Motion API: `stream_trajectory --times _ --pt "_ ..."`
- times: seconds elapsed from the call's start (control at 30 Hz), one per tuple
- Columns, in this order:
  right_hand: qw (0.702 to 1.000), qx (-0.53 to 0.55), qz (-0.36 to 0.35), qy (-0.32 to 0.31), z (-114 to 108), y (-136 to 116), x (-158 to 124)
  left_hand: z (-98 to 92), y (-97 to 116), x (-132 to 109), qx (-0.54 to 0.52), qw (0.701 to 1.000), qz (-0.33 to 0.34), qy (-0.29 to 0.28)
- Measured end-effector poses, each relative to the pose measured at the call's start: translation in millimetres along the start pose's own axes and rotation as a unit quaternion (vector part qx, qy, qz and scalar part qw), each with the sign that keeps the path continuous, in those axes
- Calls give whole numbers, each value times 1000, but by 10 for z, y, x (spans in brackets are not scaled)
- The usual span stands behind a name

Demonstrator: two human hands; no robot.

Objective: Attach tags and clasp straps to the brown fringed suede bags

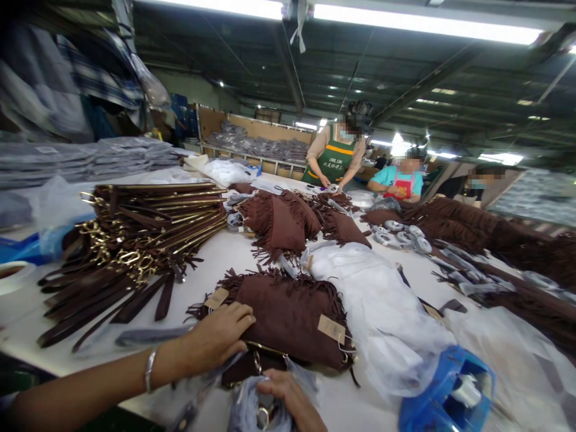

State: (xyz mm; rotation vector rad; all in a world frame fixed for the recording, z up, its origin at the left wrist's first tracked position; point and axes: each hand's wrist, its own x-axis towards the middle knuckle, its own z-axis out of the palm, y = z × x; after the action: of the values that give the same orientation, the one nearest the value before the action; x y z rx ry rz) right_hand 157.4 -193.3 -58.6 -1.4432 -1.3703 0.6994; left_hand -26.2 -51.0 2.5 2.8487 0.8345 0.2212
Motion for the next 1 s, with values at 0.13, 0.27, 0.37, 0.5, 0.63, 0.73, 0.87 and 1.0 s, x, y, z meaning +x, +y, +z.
stream_trajectory --times 0.13,0.27,0.37,0.5,0.63,0.73,0.87,1.0 --pt "999 21 -21 -14 -50 38 102 103 -113 142 70 996 49 -34" --pt "998 32 -39 -31 -67 5 108 74 -181 210 124 991 50 -11" --pt "999 24 -19 -19 -22 -50 94 43 -164 250 157 986 58 0" --pt "999 -5 -38 -22 -63 -95 165 11 -114 264 163 985 63 -8" --pt "982 -65 -141 -110 -233 -5 302 -73 -67 278 107 993 35 -23" --pt "967 -97 -154 -176 -254 130 334 -112 -55 308 107 993 36 -27" --pt "975 -68 -152 -145 -179 209 301 -70 -75 317 127 990 52 -28" --pt "975 20 -129 -178 -239 24 312 -2 -86 273 87 995 54 -6"
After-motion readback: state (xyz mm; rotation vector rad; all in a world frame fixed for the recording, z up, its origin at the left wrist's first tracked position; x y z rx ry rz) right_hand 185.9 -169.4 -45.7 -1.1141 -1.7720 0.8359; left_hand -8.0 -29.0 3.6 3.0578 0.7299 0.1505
